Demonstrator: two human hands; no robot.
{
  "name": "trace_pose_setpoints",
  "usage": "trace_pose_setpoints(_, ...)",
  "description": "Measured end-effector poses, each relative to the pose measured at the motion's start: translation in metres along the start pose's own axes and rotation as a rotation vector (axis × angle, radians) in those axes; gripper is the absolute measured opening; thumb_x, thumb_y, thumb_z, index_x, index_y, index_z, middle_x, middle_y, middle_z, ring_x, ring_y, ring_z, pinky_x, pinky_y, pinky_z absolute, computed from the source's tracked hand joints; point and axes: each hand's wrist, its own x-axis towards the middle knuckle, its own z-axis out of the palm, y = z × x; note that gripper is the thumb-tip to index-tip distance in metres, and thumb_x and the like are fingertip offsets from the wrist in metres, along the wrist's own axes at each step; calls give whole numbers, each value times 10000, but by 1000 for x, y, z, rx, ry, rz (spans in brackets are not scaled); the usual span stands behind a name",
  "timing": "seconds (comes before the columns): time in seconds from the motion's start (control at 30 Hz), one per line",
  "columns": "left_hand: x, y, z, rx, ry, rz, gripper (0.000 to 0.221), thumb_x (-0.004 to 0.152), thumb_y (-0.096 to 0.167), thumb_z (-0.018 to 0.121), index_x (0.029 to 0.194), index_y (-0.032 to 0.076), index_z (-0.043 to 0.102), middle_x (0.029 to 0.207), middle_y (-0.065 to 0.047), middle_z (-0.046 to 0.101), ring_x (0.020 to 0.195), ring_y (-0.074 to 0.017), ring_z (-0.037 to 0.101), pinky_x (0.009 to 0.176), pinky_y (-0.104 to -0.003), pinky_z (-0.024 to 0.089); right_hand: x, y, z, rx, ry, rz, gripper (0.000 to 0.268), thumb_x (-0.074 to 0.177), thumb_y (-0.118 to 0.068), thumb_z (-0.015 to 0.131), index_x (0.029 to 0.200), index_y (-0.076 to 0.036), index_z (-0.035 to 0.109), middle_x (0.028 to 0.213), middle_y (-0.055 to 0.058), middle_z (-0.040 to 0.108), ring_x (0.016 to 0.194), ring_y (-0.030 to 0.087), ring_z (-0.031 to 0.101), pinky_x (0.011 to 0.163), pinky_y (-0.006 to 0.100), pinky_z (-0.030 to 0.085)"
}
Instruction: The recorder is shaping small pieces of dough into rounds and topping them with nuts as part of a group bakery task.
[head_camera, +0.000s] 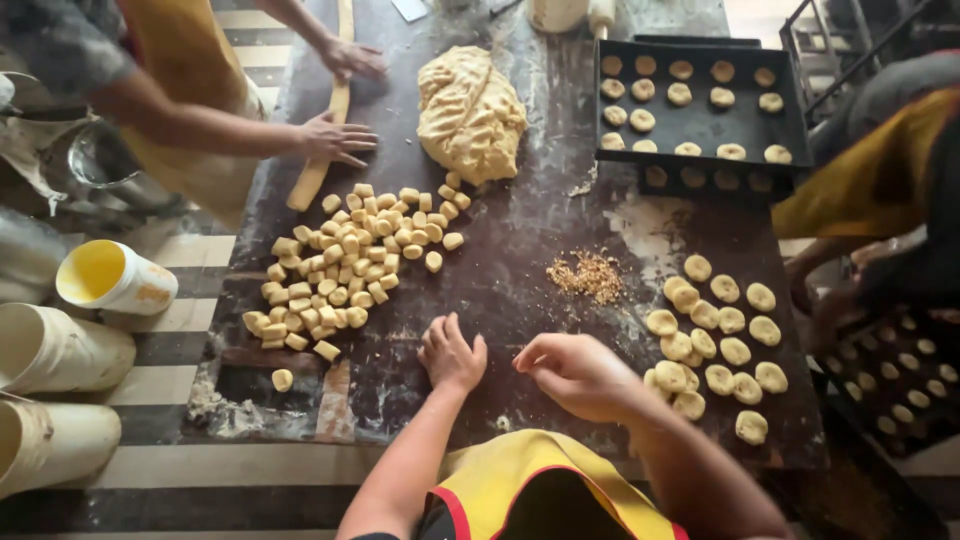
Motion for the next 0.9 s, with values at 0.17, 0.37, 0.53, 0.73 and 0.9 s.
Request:
trace_pose_setpoints(0.17,71,-11,9,-94,189,41,790,813,346,756,1477,100,406,1453,-189,400,1314,-432,437,1043,-577,415,25,105,44,-447,14,155,203,842,-179,631,999,-107,738,994,117,753,953,279,730,853,394,578)
trace_pose_setpoints(0.37,136,-8,24,-106,238,-7,694,815,288,761,1428,125,480,1386,-150,521,1267,-402,491,992,-589,443,61,146,64,-588,-85,284,203,830,-216,621,977,-142,741,1004,125,742,996,343,696,882,458,557)
trace_pose_setpoints(0.53,143,-18,33,-176,264,-17,544,840,226,728,1347,102,577,1272,-153,637,1163,-395,568,976,-539,474,137,143,58,-483,75,159,176,826,-214,629,924,-118,741,927,137,753,917,340,727,843,443,583)
trace_pose_setpoints(0.73,67,-16,1,-424,340,114,496,865,177,695,1303,-30,590,1055,-243,634,962,-433,625,843,-493,531,261,148,61,-551,305,10,400,819,-248,692,1192,-121,621,1269,202,619,1170,410,588,1011,474,488)
trace_pose_setpoints(0.9,-2,-19,-16,-401,98,194,382,789,168,782,1140,57,680,1056,-183,593,946,-380,650,815,-442,567,317,148,75,-675,246,-104,616,732,-239,786,1289,-122,550,1428,269,435,1255,521,421,984,542,421)
